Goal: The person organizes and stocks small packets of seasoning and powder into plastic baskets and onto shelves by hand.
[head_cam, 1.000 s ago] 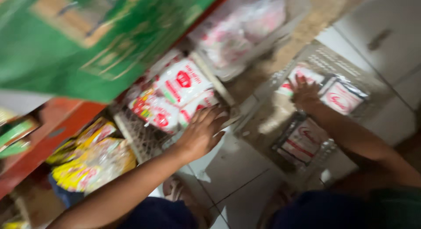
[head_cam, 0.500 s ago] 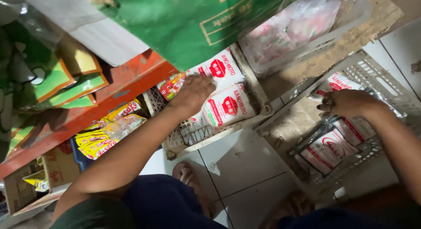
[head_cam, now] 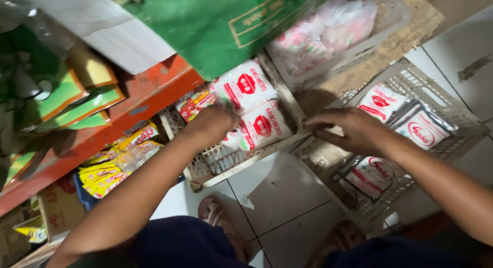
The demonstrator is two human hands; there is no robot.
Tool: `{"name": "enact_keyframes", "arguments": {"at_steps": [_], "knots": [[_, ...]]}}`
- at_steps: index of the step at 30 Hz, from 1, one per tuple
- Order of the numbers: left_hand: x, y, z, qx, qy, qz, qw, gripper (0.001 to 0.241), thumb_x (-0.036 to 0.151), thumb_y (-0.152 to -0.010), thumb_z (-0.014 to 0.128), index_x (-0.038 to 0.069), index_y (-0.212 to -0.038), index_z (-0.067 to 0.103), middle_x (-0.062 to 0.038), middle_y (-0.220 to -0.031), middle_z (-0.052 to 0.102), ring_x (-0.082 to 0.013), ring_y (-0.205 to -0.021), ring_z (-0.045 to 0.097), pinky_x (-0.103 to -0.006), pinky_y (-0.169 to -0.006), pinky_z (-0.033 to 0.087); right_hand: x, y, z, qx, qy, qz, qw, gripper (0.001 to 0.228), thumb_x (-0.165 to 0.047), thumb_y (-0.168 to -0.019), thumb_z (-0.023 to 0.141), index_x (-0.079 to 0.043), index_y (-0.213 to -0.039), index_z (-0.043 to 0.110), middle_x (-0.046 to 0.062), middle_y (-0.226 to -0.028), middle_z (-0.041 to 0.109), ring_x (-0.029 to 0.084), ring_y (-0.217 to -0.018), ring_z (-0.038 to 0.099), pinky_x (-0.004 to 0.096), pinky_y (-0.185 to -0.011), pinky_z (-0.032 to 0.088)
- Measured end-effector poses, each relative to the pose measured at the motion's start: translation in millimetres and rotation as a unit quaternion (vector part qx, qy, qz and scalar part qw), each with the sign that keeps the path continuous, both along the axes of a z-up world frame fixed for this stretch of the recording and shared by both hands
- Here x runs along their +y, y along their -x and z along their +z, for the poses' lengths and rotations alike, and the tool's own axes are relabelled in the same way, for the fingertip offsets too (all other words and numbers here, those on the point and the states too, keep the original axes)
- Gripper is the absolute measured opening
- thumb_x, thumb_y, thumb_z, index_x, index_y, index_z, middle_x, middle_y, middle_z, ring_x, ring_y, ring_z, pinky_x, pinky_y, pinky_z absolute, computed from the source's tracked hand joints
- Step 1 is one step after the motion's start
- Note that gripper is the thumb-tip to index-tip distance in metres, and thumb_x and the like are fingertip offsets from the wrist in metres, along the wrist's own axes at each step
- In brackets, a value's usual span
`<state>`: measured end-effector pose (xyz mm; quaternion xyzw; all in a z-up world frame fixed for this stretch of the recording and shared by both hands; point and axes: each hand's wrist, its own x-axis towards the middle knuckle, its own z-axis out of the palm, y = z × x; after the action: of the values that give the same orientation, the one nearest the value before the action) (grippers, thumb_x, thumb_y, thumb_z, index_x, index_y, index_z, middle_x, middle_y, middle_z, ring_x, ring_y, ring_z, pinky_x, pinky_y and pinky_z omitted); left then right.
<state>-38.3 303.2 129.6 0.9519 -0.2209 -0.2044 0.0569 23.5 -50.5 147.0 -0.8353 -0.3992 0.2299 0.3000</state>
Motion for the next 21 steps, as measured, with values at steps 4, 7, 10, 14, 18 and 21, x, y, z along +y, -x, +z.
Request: {"name": "enact_keyframes", "arguments": {"at_steps": [4, 7, 10, 14, 18, 21], "knots": [[-51.0, 10.7, 63.3, -0.068, 0.047, -0.061, 0.995, 0.016, 0.011, -0.091, 0.059, 0.005, -0.102, 0.069, -0.020, -0.102, 0.070, -0.0362, -0.088, 0.069, -0.0487, -0.071, 0.054, 11.3, 23.8, 21.5, -0.006, -0.158, 0.017, 0.987, 0.061, -0.032, -0.084, 0.079, -0.011, -0.138, 0.058, 0.012, -0.127, 0.071, 0.028, -0.112, 0.071, 0.042, -0.093, 0.054], [-93.1, 32.2, 111.3, -0.099, 0.106, -0.084, 0.986, 0.019, 0.012, -0.086, 0.061, 0.007, -0.103, 0.068, -0.016, -0.094, 0.069, -0.0342, -0.091, 0.068, -0.0468, -0.081, 0.053, 23.8, 54.5, 31.5, 0.034, -0.253, -0.006, 0.967, 0.075, -0.033, -0.086, 0.081, -0.003, -0.145, 0.048, 0.022, -0.136, 0.062, 0.034, -0.124, 0.062, 0.044, -0.102, 0.050], [-127.7, 48.4, 136.4, -0.203, 0.141, -0.217, 0.944, 0.019, 0.015, -0.084, 0.064, 0.007, -0.100, 0.070, -0.012, -0.099, 0.067, -0.0336, -0.099, 0.065, -0.0499, -0.098, 0.050, 16.4, 64.9, 24.1, 0.007, -0.223, -0.038, 0.974, 0.068, -0.031, -0.082, 0.079, -0.004, -0.139, 0.054, 0.019, -0.131, 0.066, 0.033, -0.123, 0.064, 0.043, -0.103, 0.052], [-138.3, 31.0, 114.2, -0.283, 0.228, -0.205, 0.909, 0.038, 0.014, -0.085, 0.066, 0.011, -0.122, 0.071, -0.007, -0.126, 0.068, -0.0284, -0.119, 0.059, -0.0529, -0.116, 0.042, -22.6, 45.7, -18.9, -0.111, -0.190, -0.054, 0.974, 0.050, -0.028, -0.081, 0.080, -0.009, -0.125, 0.067, 0.009, -0.118, 0.076, 0.025, -0.107, 0.074, 0.045, -0.108, 0.051], [-153.4, 29.4, 64.8, -0.215, 0.304, -0.115, 0.921, 0.043, 0.025, -0.094, 0.070, 0.004, -0.131, 0.065, -0.017, -0.140, 0.058, -0.0374, -0.134, 0.051, -0.0529, -0.115, 0.037, -97.5, -20.5, -51.4, 0.164, -0.088, -0.251, 0.950, 0.044, -0.019, -0.079, 0.085, -0.003, -0.119, 0.074, 0.016, -0.107, 0.075, 0.030, -0.091, 0.070, 0.042, -0.079, 0.057], [-159.7, 31.5, 30.6, -0.158, 0.312, -0.141, 0.926, 0.041, 0.023, -0.095, 0.070, 0.004, -0.131, 0.064, -0.015, -0.145, 0.055, -0.0350, -0.138, 0.049, -0.0521, -0.118, 0.036, -162.6, -76.5, -76.2, 0.350, -0.123, -0.427, 0.824, 0.040, -0.012, -0.085, 0.078, 0.003, -0.120, 0.068, 0.021, -0.096, 0.076, 0.028, -0.079, 0.073, 0.039, -0.070, 0.063]]}}
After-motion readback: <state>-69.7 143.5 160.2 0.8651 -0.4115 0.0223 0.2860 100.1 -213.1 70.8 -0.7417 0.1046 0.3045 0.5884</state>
